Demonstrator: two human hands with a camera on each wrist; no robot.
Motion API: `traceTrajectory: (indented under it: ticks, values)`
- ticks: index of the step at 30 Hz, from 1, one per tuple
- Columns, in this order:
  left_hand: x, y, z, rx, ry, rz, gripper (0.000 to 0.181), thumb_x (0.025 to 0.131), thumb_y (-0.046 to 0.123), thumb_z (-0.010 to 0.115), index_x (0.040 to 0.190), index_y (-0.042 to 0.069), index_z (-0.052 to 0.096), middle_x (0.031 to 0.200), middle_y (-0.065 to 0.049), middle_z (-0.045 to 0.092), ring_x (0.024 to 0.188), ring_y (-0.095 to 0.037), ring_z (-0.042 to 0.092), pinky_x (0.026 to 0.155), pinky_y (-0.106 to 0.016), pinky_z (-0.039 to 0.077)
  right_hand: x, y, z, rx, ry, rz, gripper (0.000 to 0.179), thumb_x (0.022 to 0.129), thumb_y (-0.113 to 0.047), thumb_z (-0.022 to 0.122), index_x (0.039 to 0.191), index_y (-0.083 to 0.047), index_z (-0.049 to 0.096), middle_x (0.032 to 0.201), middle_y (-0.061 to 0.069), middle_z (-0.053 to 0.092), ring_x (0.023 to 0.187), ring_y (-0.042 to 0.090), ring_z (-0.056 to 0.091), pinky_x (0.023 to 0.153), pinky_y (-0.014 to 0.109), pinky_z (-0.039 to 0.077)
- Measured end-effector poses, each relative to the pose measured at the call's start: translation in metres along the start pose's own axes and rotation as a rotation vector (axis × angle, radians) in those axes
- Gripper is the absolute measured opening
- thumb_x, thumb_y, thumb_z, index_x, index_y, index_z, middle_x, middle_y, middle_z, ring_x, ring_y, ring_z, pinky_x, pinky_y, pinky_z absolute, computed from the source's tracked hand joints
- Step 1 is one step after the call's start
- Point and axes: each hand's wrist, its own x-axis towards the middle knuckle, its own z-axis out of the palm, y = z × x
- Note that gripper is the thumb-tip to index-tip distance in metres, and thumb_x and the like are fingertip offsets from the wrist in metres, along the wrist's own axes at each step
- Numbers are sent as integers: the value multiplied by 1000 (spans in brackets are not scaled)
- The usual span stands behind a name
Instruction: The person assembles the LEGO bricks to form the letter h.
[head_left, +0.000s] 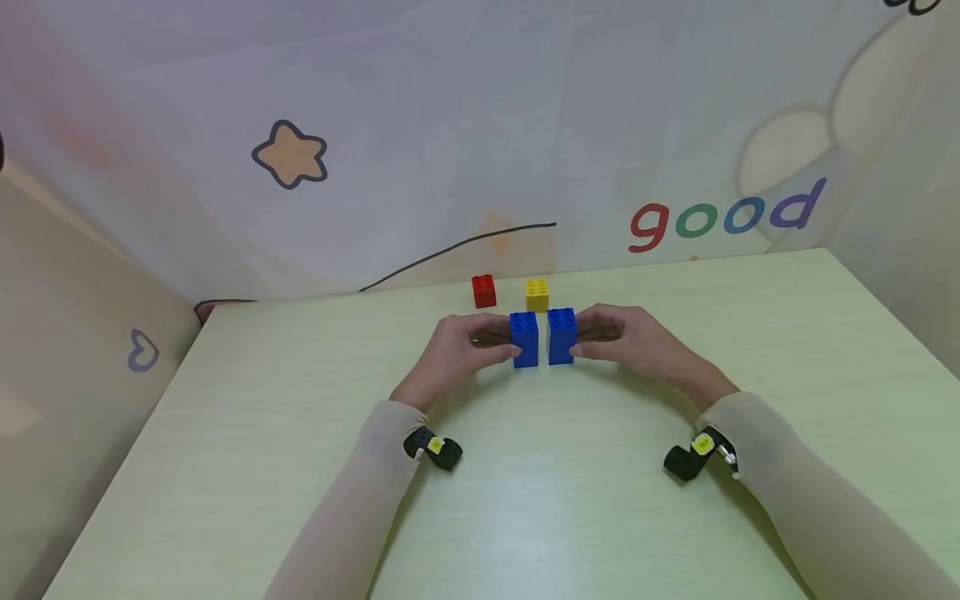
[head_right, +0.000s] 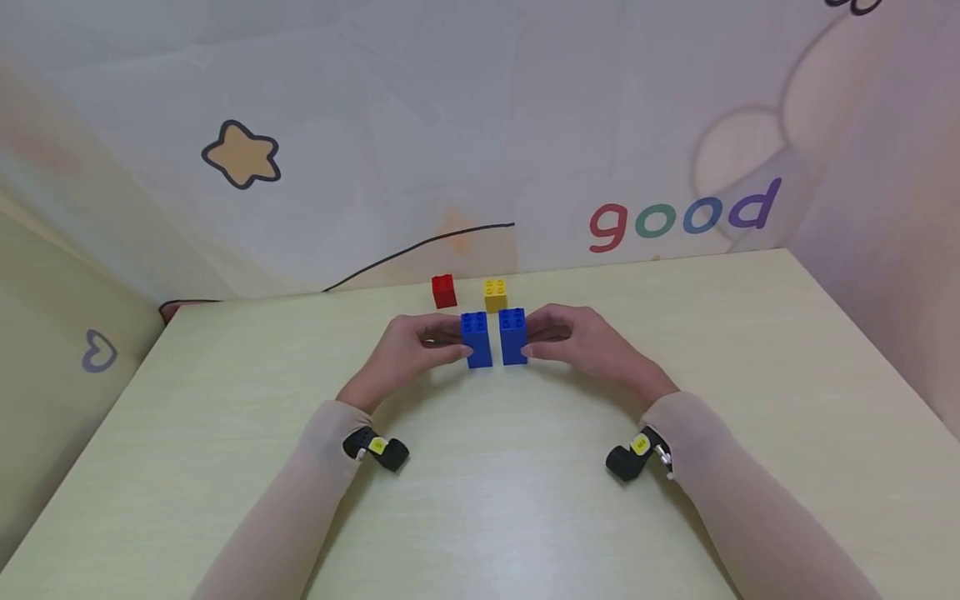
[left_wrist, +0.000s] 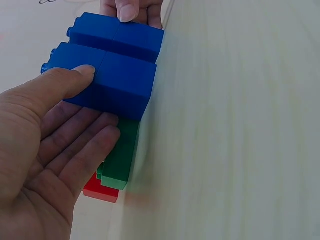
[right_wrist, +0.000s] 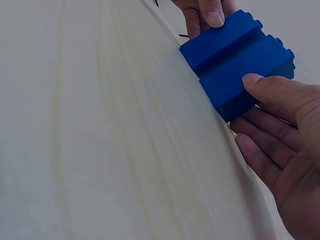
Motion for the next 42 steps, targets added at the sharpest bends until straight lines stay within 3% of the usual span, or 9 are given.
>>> traceTrajectory:
  ticks: [15, 19, 24, 30, 35, 42]
  values:
    - [-2, 0, -4, 17, 1, -18, 43, 94, 17, 84, 135, 9, 74, 119, -2, 78, 108, -16, 74, 98, -31, 58, 0, 3, 0, -6, -2, -3, 43, 102, -19, 75, 139, -2, 63, 133, 15, 69, 123, 33, 66, 109, 50, 52]
    - [-3, -2, -14, -20, 37, -20, 45, 93, 21, 86, 134, 10, 74, 120, -1, 77, 110, -17, 73, 98, -33, 59, 0, 3, -1, -12, 0, -2, 42, 102, -18, 75, 139, -2, 64, 132, 15, 69, 123, 33, 66, 108, 49, 53]
    - [-3, -7, -26, -80, 113, -17, 42, 93, 14, 85, 133, 6, 73, 128, -7, 75, 113, -20, 73, 97, -34, 59, 0, 3, -1, -4, -2, 0, 42, 102, -19, 75, 138, -3, 64, 132, 14, 69, 123, 31, 66, 108, 48, 53]
    - [-2, -14, -30, -90, 150, -28, 45, 94, 9, 83, 136, 4, 70, 133, -15, 72, 117, -28, 72, 100, -35, 58, -1, 2, -2, 12, -2, 13, 42, 101, -21, 77, 137, -4, 65, 131, 13, 70, 123, 30, 66, 108, 48, 53]
    - [-1, -21, -30, -91, 138, -86, 48, 94, 12, 84, 139, 6, 69, 133, -11, 71, 120, -26, 70, 102, -37, 57, 0, 2, -2, 12, -2, 14, 42, 101, -20, 77, 137, -4, 65, 131, 13, 70, 123, 30, 66, 108, 49, 53]
    - [1, -31, -30, -166, 114, -150, 46, 93, 9, 84, 137, 5, 71, 130, -7, 73, 118, -23, 70, 105, -37, 55, -1, 1, -1, 10, -2, 10, 43, 101, -21, 76, 138, -3, 64, 132, 13, 69, 123, 31, 66, 108, 47, 53]
